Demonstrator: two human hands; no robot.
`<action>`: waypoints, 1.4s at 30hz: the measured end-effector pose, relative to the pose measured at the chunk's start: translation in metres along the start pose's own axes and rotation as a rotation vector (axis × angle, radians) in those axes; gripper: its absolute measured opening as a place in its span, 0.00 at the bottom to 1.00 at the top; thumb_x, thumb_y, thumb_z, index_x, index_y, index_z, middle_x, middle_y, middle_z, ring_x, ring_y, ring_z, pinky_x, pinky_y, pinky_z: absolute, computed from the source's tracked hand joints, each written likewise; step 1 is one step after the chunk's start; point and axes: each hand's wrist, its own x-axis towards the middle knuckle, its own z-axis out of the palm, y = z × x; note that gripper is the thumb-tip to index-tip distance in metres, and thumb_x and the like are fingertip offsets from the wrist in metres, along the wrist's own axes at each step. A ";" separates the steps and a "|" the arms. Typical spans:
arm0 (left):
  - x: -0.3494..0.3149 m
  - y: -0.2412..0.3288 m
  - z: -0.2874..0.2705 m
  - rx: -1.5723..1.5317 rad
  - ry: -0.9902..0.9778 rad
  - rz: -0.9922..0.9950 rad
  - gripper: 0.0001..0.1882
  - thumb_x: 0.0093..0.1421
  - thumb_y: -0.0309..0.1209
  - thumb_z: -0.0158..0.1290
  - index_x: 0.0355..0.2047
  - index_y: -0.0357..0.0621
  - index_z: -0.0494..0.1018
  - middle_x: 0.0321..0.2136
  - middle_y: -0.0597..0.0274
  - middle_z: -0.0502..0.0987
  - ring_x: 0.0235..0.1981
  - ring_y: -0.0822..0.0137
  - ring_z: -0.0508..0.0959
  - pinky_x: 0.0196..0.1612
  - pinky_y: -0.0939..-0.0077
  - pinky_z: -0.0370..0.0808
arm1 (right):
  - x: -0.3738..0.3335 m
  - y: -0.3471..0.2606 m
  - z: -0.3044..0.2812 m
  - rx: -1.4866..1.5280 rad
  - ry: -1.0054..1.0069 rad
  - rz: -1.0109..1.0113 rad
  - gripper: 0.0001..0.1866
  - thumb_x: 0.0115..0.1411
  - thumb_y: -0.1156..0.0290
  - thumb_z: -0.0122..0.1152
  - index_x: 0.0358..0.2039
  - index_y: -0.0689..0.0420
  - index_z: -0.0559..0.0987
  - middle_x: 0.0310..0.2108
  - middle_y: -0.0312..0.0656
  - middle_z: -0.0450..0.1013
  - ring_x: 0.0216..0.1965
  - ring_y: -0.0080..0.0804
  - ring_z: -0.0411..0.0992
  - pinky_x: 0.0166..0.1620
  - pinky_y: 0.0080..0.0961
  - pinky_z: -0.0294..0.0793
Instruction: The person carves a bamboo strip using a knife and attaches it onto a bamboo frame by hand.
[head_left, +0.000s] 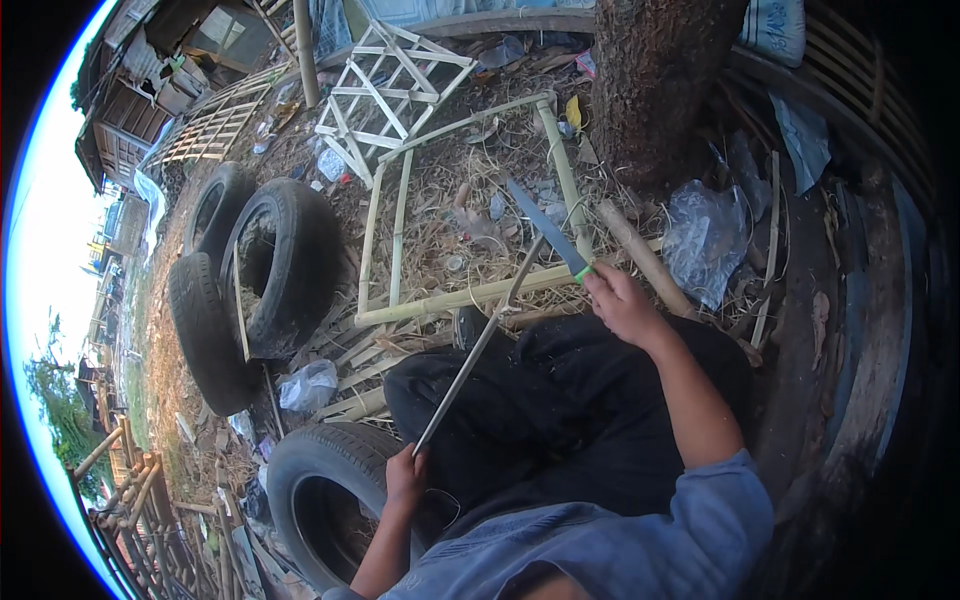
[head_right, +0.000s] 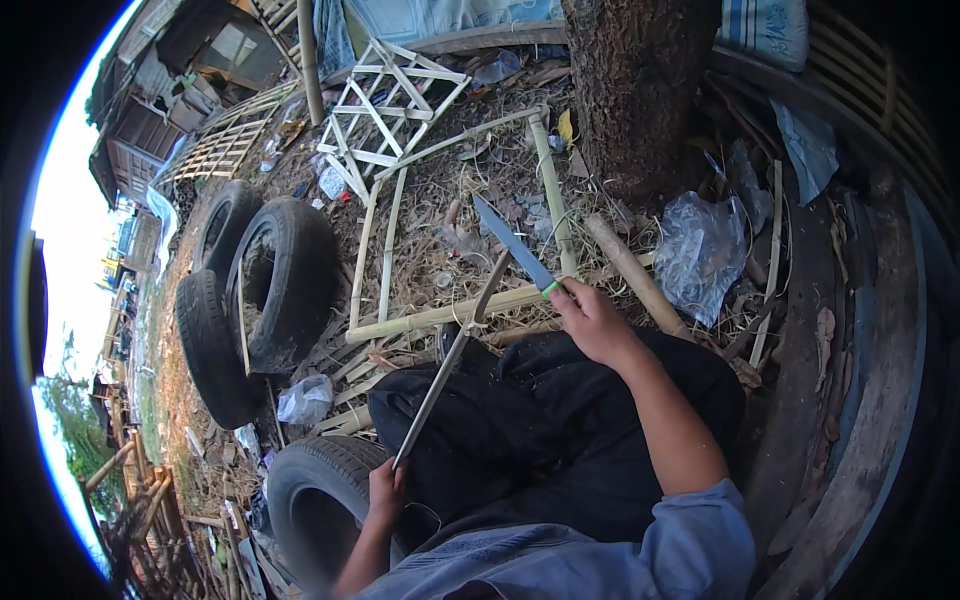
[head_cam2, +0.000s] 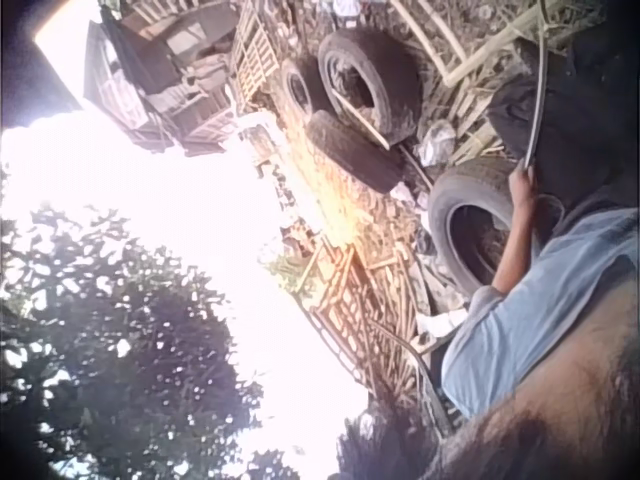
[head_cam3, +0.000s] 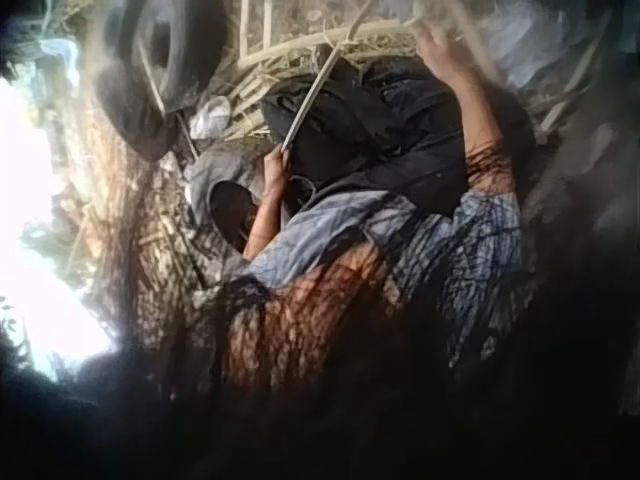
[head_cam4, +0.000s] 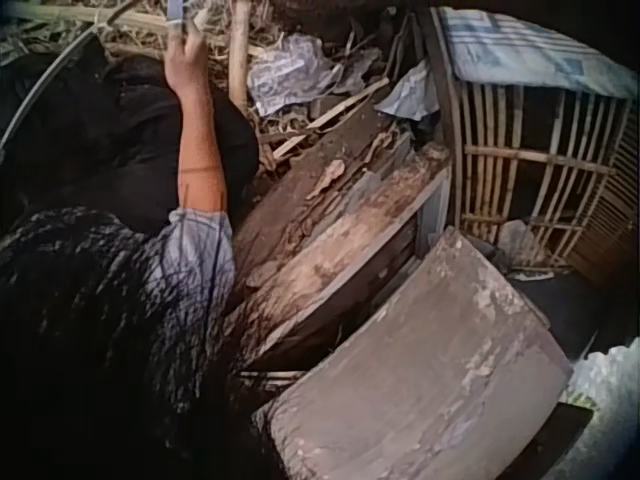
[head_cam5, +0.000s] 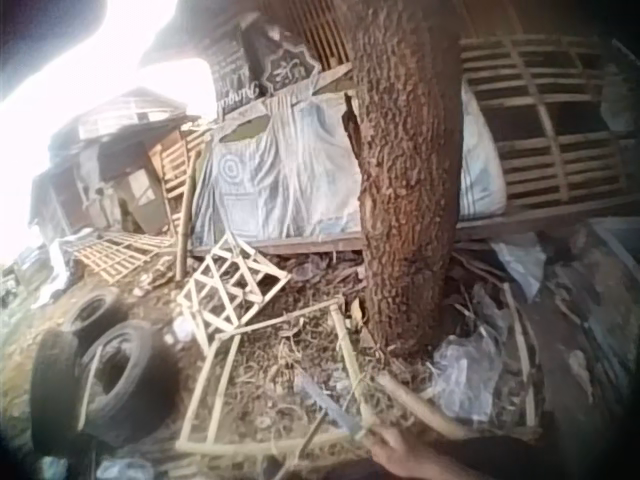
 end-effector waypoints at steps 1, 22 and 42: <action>0.000 0.001 -0.001 -0.006 0.000 -0.006 0.17 0.62 0.39 0.49 0.26 0.35 0.70 0.18 0.42 0.71 0.24 0.41 0.73 0.27 0.58 0.68 | -0.001 -0.003 -0.006 0.130 0.078 -0.029 0.15 0.69 0.57 0.40 0.33 0.54 0.66 0.13 0.29 0.56 0.09 0.14 0.55 0.12 0.15 0.56; 0.001 0.014 0.002 -0.043 0.017 0.002 0.16 0.64 0.36 0.47 0.27 0.33 0.71 0.13 0.57 0.66 0.18 0.75 0.65 0.24 0.71 0.66 | 0.002 0.010 0.009 0.240 0.331 -0.111 0.16 0.66 0.61 0.49 0.35 0.62 0.74 0.19 0.40 0.69 0.21 0.26 0.69 0.28 0.27 0.69; 0.005 0.002 0.003 -0.021 0.021 0.022 0.15 0.62 0.35 0.49 0.28 0.33 0.72 0.17 0.44 0.71 0.19 0.50 0.74 0.27 0.65 0.69 | 0.003 -0.014 -0.009 0.133 -0.075 0.169 0.16 0.69 0.60 0.44 0.32 0.60 0.71 0.16 0.30 0.61 0.15 0.16 0.59 0.20 0.17 0.60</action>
